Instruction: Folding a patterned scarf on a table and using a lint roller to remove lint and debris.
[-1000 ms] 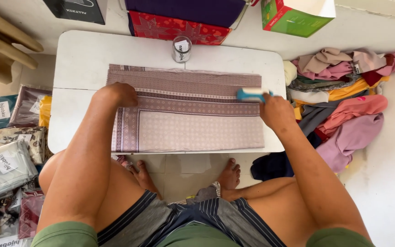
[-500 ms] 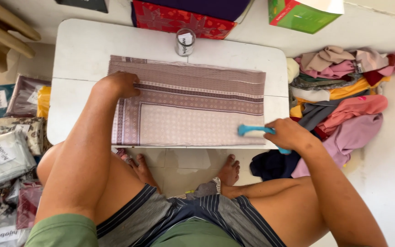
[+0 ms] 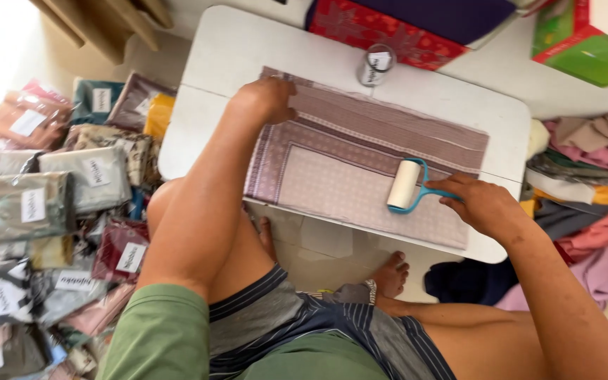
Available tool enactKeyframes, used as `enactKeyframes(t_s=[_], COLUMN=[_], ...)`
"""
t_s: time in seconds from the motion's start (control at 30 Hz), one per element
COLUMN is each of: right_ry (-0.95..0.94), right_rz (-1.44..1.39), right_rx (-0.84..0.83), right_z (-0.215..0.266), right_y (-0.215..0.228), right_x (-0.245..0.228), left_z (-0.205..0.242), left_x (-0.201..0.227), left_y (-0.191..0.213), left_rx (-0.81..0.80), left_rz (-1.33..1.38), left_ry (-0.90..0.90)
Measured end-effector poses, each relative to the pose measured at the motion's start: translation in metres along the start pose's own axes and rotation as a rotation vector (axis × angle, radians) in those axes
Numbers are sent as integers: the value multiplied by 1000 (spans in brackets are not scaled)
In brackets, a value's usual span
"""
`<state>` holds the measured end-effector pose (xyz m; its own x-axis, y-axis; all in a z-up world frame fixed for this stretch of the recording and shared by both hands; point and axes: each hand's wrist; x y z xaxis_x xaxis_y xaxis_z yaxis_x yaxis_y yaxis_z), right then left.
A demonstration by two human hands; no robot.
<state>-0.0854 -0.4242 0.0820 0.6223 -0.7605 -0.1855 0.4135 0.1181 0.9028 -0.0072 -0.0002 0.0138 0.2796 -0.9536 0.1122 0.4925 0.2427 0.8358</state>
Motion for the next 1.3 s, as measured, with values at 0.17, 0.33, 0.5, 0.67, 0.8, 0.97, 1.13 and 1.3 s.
enactKeyframes(t_s=[0.17,0.33,0.5,0.67,0.8,0.97,1.13,1.3], right_ry=[117,252,372,448,448,408,181,-170], right_rz=[80,66,27,-163,-228,-309,-324,-251], right_rx=[-51,-5,152,324,193,157,82,-36], right_z=[-78,-150,-203,-212,-187,-117,-27,52], right_y=[13,17,2,-14,-21,-22,-18,-21], right_x=[-60,-136,-180,-178,-130,-42,47,124], left_z=[-3,-16,-19,-24,-22,-9,-6,1], left_x=[-10,-22,-32,-36,-36,-27,-20,-7], left_y=[-1,-8,-6,-7,-9,3,5,6], left_rx=[99,191,192,186,199,130,34,-7], left_rz=[13,29,41,34,-29,-63,-45,-58], left_ry=[-30,-77,-66,-44,-39,-38,42,63])
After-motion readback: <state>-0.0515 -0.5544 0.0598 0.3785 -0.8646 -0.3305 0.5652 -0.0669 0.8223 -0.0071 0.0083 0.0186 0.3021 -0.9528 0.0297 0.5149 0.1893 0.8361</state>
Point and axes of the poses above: each hand's wrist, its own z-axis away from the middle knuckle, its own y-axis out of the back of the hand, x = y × z, and after that the axes turned 14 degrees about y, right-handed
